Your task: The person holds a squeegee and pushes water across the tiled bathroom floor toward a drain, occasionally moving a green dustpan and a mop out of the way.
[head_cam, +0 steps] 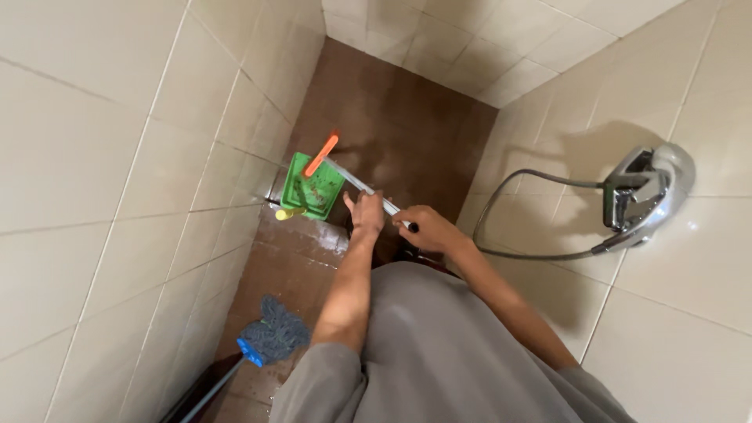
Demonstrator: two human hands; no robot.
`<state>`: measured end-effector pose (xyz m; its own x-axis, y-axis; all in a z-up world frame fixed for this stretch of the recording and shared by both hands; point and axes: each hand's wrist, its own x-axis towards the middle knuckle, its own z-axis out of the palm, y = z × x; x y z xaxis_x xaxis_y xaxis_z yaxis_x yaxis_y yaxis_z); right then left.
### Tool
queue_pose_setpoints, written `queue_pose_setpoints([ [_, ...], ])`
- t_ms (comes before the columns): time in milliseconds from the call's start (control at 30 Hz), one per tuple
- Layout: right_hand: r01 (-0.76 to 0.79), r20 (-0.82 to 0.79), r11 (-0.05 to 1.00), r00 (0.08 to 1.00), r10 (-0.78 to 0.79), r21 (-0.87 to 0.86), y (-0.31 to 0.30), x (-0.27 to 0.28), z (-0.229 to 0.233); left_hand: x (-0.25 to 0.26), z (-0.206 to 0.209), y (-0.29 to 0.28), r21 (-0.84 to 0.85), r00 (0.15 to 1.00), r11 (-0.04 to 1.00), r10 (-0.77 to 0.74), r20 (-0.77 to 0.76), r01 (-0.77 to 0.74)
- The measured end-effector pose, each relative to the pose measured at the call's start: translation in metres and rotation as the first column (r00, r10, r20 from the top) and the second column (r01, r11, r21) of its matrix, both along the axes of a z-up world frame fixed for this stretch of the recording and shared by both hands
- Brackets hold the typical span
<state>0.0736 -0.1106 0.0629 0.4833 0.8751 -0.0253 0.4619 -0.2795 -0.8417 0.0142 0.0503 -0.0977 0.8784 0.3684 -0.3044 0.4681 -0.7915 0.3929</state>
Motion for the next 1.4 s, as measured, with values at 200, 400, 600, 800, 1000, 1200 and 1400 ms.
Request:
queue_pose_setpoints([
  [200, 0.103, 0.053, 0.991, 0.993, -0.107, 0.087, -0.002, -0.002, 0.008, 0.024, 0.025, -0.01, -0.014, 0.999, 0.999, -0.052, 0.005, 0.052],
  [400, 0.172, 0.087, 0.981, 0.98, -0.179, 0.087, -0.004, -0.005, 0.008, 0.035, 0.02, -0.015, -0.002, 0.988, 0.999, -0.049, 0.149, 0.049],
  [600, 0.119, 0.115, 0.993, 0.986, -0.118, -0.004, 0.002, -0.008, 0.006, 0.026, 0.035, -0.006, -0.017, 0.995, 0.996, -0.093, -0.028, 0.092],
  [800, 0.064, 0.007, 0.997, 0.998, -0.064, 0.052, 0.003, -0.002, 0.012, 0.015, 0.046, -0.005, 0.02, 0.995, 0.997, -0.08, -0.054, 0.081],
  [1000, -0.014, 0.059, 0.996, 0.998, 0.009, 0.084, 0.008, -0.003, 0.015, 0.0, 0.035, -0.004, 0.038, 0.999, 0.999, 0.018, 0.047, -0.019],
  [1200, 0.001, 0.122, 0.992, 0.992, -0.016, 0.126, 0.004, 0.0, 0.018, 0.006, 0.018, -0.006, 0.08, 0.99, 0.996, 0.037, 0.134, -0.048],
  [1400, 0.105, 0.186, 0.984, 0.974, -0.13, 0.141, -0.012, 0.004, 0.029, 0.025, 0.043, -0.021, 0.017, 0.981, 1.0, 0.023, 0.195, -0.027],
])
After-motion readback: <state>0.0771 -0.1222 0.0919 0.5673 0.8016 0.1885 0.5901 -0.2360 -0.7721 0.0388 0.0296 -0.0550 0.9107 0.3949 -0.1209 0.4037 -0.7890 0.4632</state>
